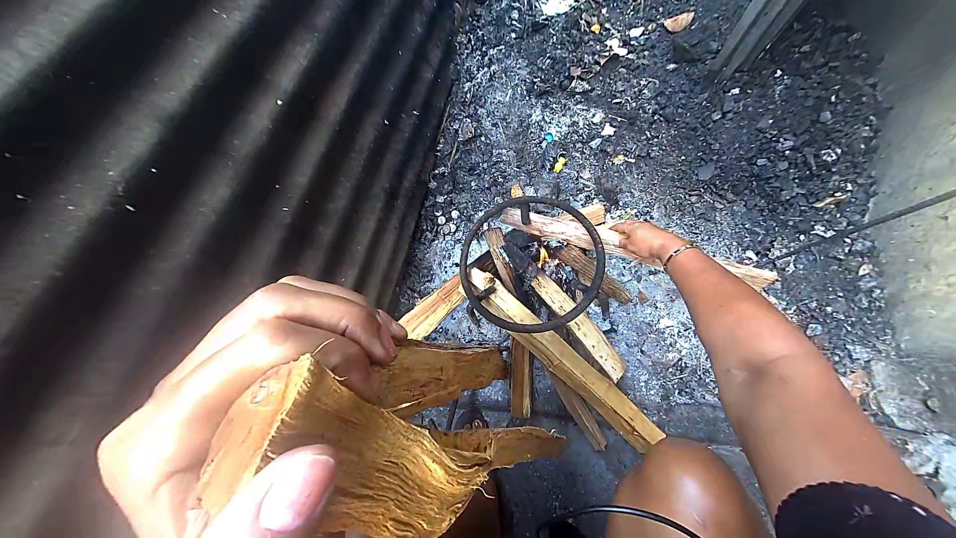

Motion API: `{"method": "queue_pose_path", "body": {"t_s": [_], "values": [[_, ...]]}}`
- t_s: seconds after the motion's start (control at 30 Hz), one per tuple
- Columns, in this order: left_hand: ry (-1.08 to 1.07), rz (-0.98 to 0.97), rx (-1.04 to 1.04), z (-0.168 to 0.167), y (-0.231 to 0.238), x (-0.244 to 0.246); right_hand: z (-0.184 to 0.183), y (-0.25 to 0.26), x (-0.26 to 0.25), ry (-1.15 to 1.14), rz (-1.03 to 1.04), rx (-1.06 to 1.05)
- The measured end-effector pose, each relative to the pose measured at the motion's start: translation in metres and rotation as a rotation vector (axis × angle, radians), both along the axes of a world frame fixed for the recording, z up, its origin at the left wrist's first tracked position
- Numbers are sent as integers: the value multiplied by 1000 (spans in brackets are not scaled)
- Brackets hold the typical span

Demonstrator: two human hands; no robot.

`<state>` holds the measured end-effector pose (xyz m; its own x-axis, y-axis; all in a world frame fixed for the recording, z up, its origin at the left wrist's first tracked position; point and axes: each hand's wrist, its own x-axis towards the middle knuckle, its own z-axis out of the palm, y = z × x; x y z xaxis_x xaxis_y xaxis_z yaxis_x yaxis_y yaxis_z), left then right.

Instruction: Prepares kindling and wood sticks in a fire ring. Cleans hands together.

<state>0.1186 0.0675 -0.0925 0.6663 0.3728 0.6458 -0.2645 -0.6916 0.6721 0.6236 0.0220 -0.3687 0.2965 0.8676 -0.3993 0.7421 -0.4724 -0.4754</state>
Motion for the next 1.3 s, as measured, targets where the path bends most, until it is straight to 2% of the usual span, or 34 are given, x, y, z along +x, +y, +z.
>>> {"method": "queue_pose_path", "body": {"t_s": [0.23,0.4,0.53,0.7,0.77,0.83,0.93,1.03,1.1,1.3], "values": [[37,0,34,7,-8,13,-19,9,-14,-69,-10,-24],[53,42,28,20,-24,32,-23,4,-23,-115,-106,14],[51,83,12,29,-35,42,-14,-5,-25,-48,-211,237],[82,99,2,39,-45,47,36,-46,-40,42,-323,609],[72,80,-7,42,-47,44,55,-71,-63,52,-248,723],[30,57,-17,43,-48,37,70,-94,-99,88,-89,719],[-9,16,-41,47,-53,32,76,-116,-162,180,253,600],[-11,-72,-14,51,-53,25,84,-112,-213,235,506,353],[12,-151,12,56,-49,13,83,-105,-240,240,559,330],[-74,-328,-2,59,-35,-26,99,-89,-297,360,636,488]]}}
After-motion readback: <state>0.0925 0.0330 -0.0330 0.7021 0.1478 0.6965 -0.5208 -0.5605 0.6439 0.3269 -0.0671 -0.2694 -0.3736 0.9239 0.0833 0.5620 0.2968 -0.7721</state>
